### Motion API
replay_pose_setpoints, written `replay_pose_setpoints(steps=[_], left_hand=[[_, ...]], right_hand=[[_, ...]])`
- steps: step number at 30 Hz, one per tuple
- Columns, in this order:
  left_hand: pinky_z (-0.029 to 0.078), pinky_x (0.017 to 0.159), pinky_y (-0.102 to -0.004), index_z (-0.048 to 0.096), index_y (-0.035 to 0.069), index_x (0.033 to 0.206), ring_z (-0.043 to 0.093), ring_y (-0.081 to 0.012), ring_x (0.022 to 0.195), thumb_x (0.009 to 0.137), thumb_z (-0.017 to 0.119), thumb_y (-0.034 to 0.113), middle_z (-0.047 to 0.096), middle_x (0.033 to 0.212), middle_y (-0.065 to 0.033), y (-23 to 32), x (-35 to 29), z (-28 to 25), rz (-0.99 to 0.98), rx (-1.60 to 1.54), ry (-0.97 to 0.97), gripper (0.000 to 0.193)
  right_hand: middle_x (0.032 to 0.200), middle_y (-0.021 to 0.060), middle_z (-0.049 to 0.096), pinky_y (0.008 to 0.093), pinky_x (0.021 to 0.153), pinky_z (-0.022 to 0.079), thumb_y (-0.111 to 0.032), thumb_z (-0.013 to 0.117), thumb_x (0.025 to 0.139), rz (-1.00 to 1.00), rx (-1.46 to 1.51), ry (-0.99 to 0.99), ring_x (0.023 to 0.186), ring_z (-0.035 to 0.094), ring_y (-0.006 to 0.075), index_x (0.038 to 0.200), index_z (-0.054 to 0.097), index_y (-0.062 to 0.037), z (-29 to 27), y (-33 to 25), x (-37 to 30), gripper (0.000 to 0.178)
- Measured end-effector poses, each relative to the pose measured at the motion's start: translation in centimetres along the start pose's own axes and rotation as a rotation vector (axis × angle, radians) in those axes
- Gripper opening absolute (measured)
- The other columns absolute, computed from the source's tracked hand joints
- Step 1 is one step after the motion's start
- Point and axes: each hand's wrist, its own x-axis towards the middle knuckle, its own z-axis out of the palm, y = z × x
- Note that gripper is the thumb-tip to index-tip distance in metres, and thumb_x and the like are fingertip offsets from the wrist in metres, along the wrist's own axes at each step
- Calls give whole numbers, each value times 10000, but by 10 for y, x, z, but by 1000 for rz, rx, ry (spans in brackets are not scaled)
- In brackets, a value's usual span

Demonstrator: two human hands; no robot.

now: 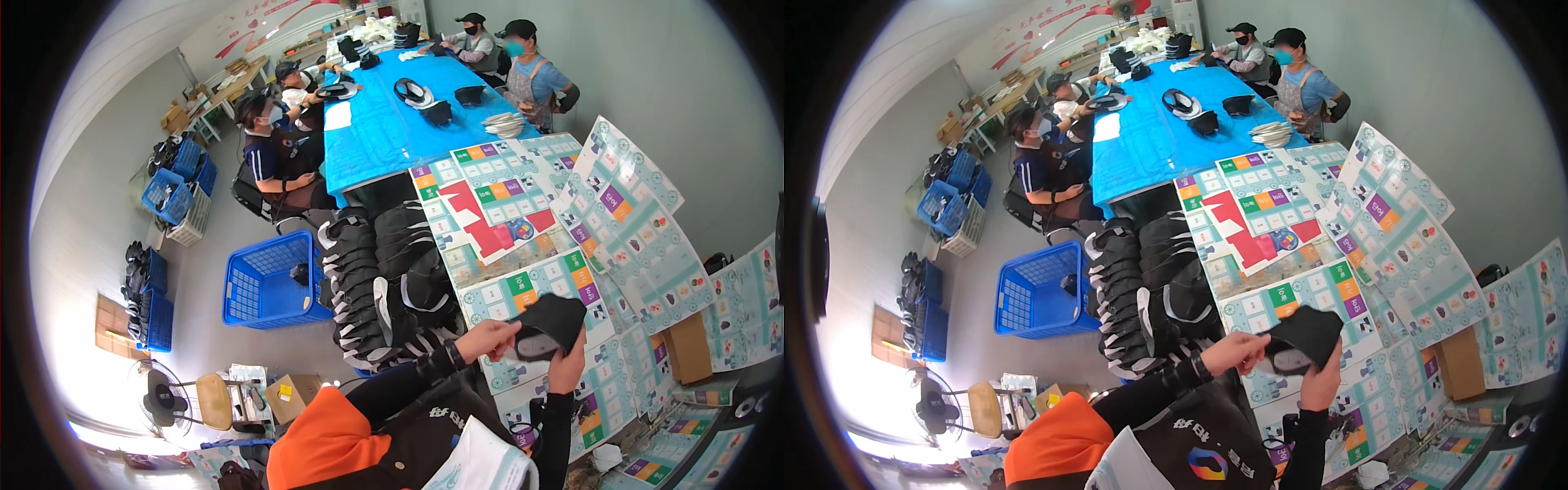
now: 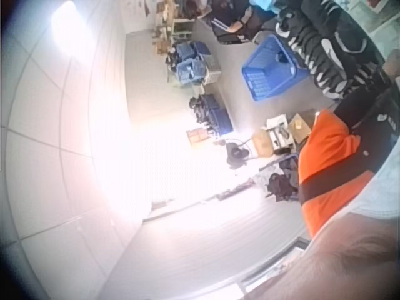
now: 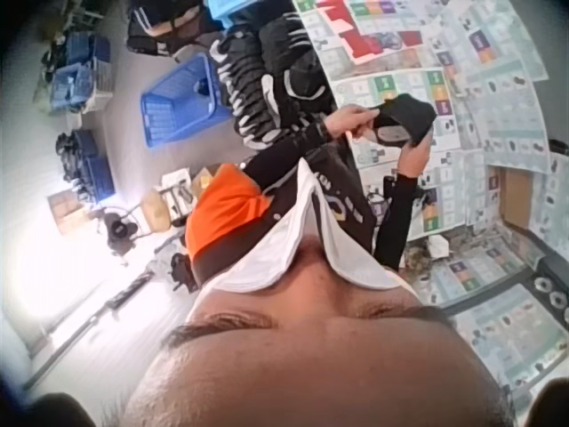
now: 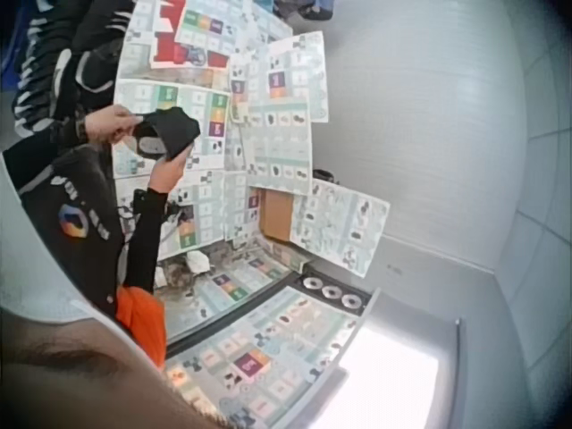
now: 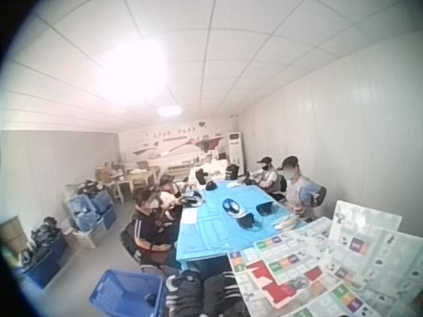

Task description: The person applies adhesive to various shoe components using a brush and stacks them together.

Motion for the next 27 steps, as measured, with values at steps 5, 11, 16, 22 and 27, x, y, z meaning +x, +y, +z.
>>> replay_pose_setpoints(steps=[5,11,16,22,27], left_hand=[[496,945,-419,599,93,1327,602,-343,1091,847,787,259,615,1145,-160,-23,37,24,1009,969,180,542],[531,816,-418,764,132,1088,662,-324,944,870,753,257,678,1006,-101,-98,102,-9,647,969,-94,252],[524,800,-416,795,131,995,654,-317,931,873,751,250,684,940,-108,-116,117,-23,642,920,-63,176],[519,807,-414,788,131,964,650,-321,945,894,739,236,674,971,-115,-127,127,-31,615,901,-62,136],[509,836,-433,755,75,959,651,-342,989,917,697,230,699,1034,-162,-126,133,-20,304,860,4,170]], right_hand=[[1031,356,651,565,834,485,13,590,837,272,-228,-296,1004,613,534,1466,394,-74,-5,36,-28,665],[912,266,688,541,737,513,-45,683,836,290,-164,-365,877,666,466,1297,505,-65,26,95,-67,494],[1021,127,679,369,682,552,-74,780,829,213,168,-200,894,684,273,1072,673,-5,32,108,-84,274],[999,108,680,295,741,529,-75,797,824,119,329,-113,872,659,211,993,718,19,46,142,-92,209],[902,63,660,276,716,478,-100,731,899,253,286,-129,817,608,147,958,698,5,55,149,-91,126]])
